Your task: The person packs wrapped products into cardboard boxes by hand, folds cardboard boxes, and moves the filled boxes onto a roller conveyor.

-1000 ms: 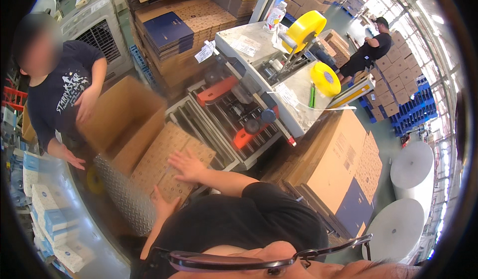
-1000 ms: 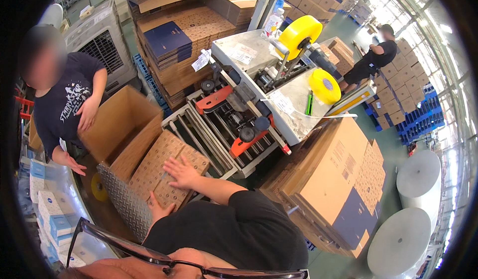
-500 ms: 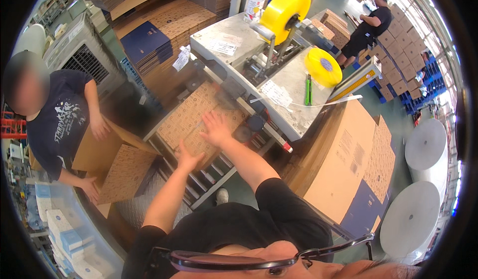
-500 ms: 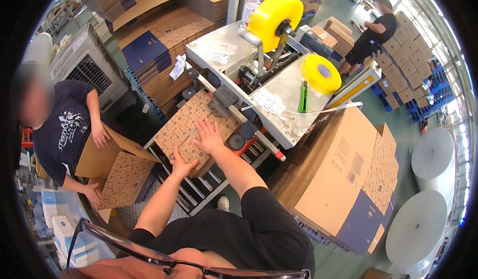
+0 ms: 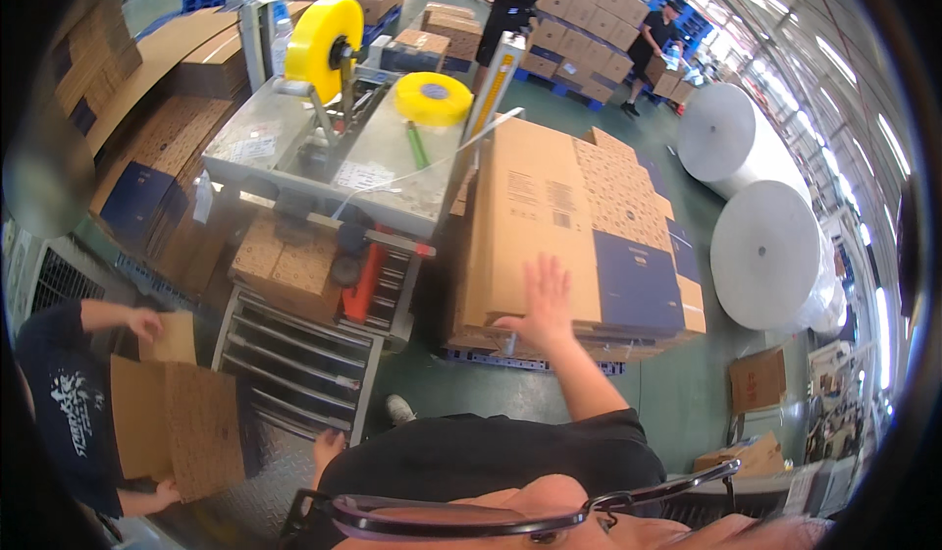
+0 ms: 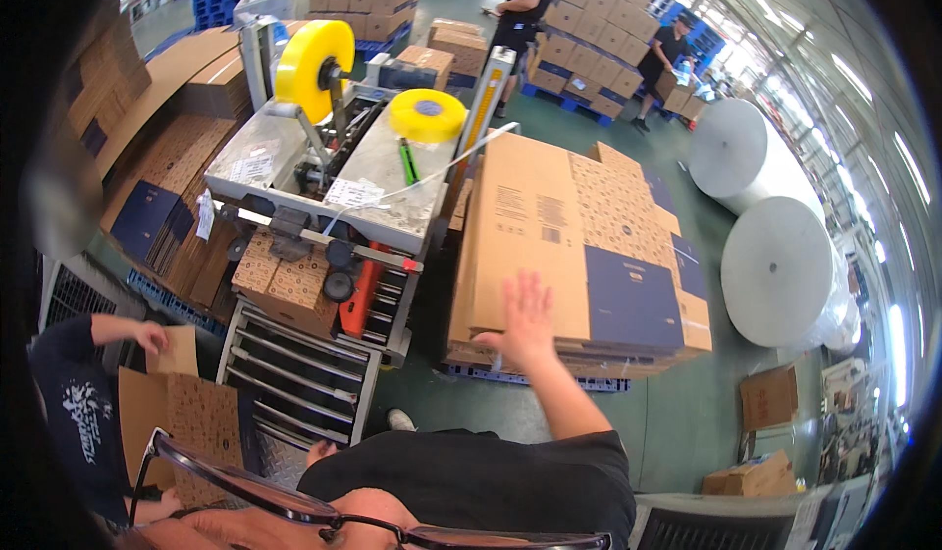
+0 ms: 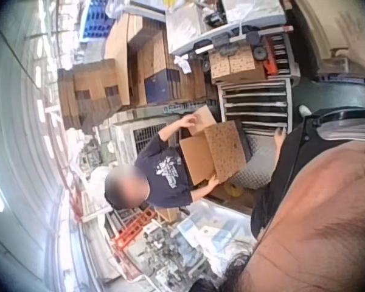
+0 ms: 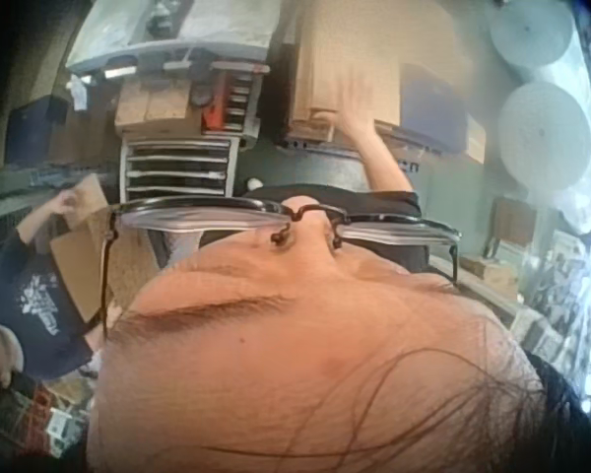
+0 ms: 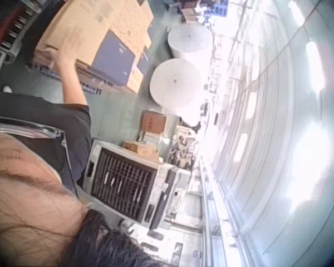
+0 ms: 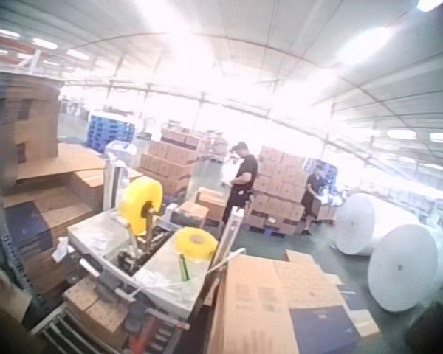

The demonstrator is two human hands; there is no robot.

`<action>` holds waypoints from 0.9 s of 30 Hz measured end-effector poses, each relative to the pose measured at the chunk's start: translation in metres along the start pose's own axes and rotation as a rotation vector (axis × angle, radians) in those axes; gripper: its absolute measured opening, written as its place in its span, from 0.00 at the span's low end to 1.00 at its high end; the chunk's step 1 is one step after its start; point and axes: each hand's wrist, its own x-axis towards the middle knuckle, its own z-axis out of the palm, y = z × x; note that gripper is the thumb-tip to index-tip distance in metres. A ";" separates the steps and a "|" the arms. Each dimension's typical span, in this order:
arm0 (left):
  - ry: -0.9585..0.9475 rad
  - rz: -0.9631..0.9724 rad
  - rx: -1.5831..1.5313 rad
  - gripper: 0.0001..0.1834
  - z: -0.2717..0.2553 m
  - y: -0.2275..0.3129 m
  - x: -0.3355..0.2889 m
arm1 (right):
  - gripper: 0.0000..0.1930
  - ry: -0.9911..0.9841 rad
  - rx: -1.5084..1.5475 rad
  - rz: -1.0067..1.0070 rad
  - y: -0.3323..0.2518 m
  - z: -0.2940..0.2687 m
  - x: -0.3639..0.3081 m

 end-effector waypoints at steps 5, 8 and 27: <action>0.082 -0.117 -0.015 0.23 -0.007 -0.061 -0.064 | 0.39 0.021 0.060 0.028 0.083 0.039 -0.043; 0.171 0.009 -0.037 0.22 -0.028 -0.061 -0.068 | 0.25 0.195 -0.069 -0.015 0.085 0.054 -0.059; 0.443 1.336 -0.684 0.02 -0.136 0.203 -0.330 | 0.11 1.251 0.648 -1.092 -0.169 -0.223 -0.274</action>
